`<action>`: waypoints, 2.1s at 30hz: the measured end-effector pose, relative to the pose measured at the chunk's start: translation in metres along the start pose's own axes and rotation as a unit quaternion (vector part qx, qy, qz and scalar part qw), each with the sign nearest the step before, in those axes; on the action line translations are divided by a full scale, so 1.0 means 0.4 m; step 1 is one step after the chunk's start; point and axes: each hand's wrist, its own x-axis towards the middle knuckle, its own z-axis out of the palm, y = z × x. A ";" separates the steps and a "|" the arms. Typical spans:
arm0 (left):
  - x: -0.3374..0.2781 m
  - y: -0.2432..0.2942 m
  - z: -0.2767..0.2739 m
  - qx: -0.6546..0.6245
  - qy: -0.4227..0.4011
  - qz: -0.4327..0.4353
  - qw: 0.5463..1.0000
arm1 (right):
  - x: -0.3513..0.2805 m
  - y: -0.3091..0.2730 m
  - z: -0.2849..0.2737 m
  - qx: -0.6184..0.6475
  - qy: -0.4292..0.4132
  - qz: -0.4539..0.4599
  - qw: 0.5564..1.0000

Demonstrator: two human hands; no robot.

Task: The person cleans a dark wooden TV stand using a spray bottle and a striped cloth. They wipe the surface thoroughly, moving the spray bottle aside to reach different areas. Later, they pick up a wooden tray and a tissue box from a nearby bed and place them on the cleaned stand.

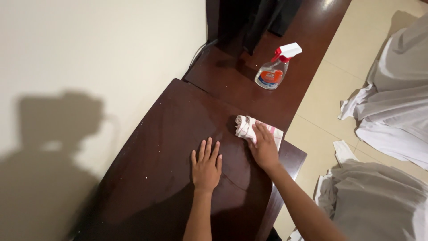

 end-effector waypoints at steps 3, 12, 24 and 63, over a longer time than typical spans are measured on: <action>0.005 -0.002 0.003 -0.003 -0.022 -0.008 1.000 | -0.075 -0.025 0.006 -0.033 -0.058 -0.021 0.998; 0.007 -0.001 0.003 0.003 -0.005 -0.005 1.000 | -0.262 -0.058 -0.044 -0.026 -0.187 -0.035 0.981; 0.007 -0.003 0.008 0.000 -0.007 -0.002 1.000 | 0.103 -0.007 0.016 -0.015 0.024 -0.055 0.998; -0.001 -0.005 0.015 -0.013 0.092 0.015 0.996 | 0.217 -0.041 0.045 0.005 0.063 -0.031 0.997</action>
